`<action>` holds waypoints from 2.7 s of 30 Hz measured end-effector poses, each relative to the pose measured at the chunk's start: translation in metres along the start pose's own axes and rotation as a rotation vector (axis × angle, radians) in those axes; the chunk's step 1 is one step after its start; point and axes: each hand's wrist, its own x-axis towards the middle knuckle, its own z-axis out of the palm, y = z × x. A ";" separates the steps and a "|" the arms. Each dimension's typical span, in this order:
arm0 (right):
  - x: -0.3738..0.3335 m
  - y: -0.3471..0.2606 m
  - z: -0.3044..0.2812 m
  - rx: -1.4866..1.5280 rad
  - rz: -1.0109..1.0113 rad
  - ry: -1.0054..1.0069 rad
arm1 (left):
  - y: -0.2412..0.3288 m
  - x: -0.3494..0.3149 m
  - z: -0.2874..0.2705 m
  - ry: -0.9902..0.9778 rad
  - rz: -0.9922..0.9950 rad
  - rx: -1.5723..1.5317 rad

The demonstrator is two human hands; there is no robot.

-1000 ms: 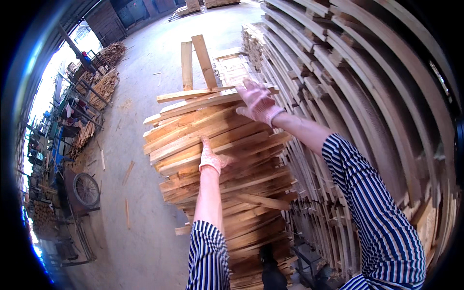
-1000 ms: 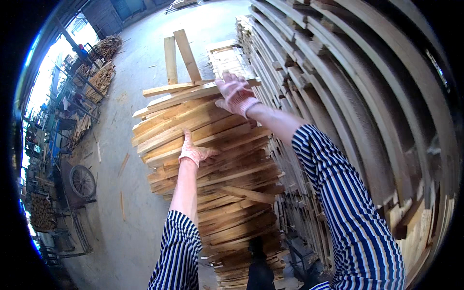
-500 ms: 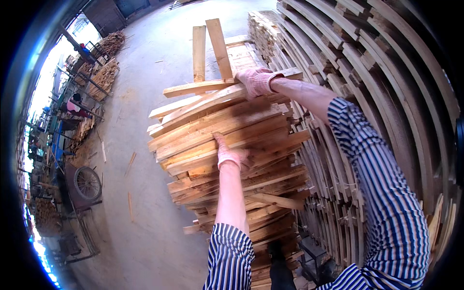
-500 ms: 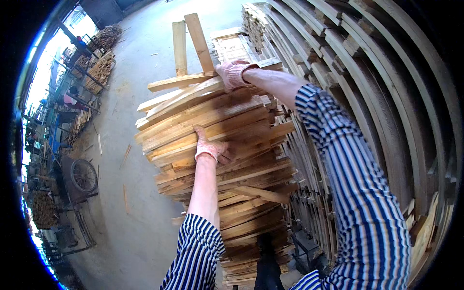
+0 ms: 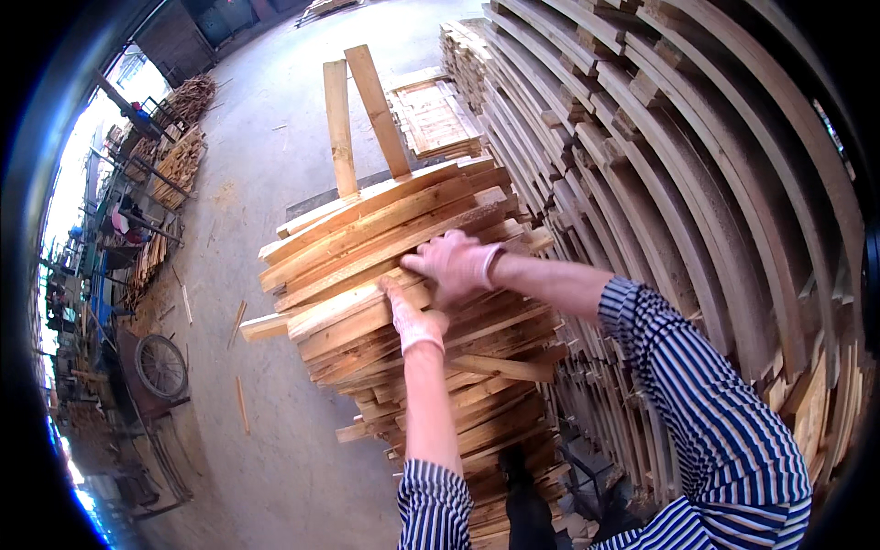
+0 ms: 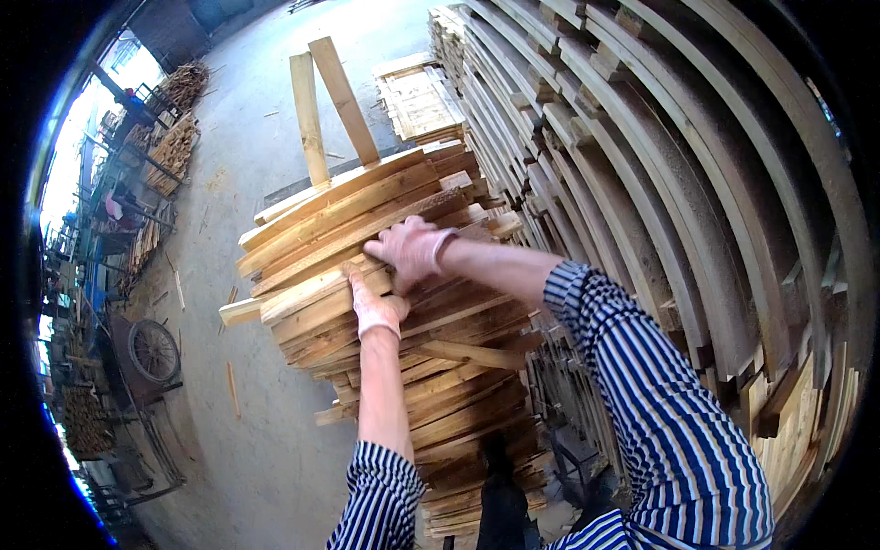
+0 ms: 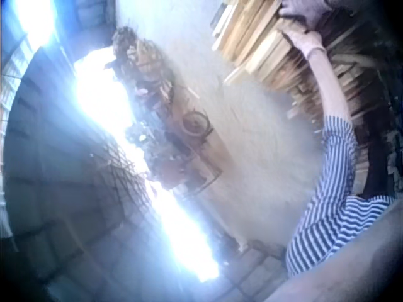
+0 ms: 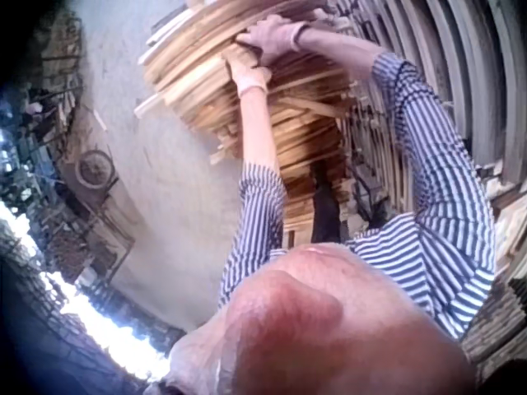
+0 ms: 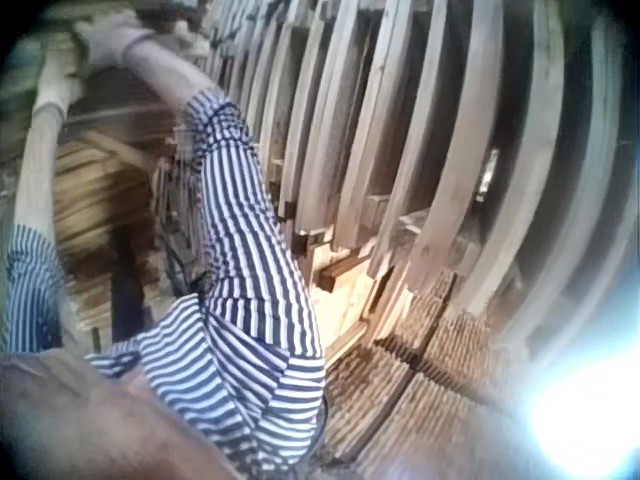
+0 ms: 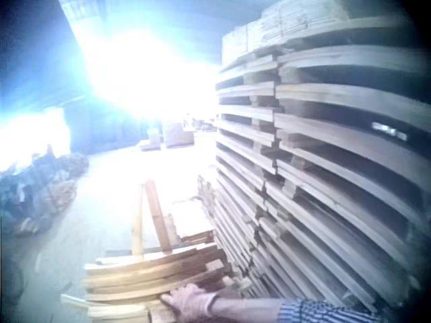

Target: The person repeatedly picks up small wooden planks from a large pile and places them onto a growing stack. They use both hands to handle the planks, aligning them as they build the stack higher. The task continues throughout the clip with the person moving between the source pile and the stack.

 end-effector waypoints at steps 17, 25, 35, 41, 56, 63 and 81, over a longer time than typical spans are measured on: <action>-0.015 0.148 0.066 0.928 0.745 0.440 | -0.013 -0.016 -0.008 0.028 -0.015 0.025; -0.152 -0.028 0.120 0.755 0.766 0.080 | -0.054 -0.042 -0.127 -0.017 0.111 0.071; -0.139 -0.091 0.158 0.967 0.478 0.002 | -0.031 -0.079 -0.184 -0.212 0.103 0.098; -0.187 -0.144 0.191 1.896 0.190 -0.173 | -0.064 -0.219 -0.234 -0.127 -0.125 0.262; -0.409 -0.220 -0.049 1.305 0.041 0.322 | -0.113 -0.497 -0.103 0.004 0.604 0.812; -0.568 -0.165 -0.152 1.036 -0.040 0.801 | -0.138 -0.539 0.058 -0.654 0.924 0.725; -0.851 -0.049 -0.034 1.059 0.221 1.240 | -0.387 -0.573 0.245 -1.237 0.805 0.853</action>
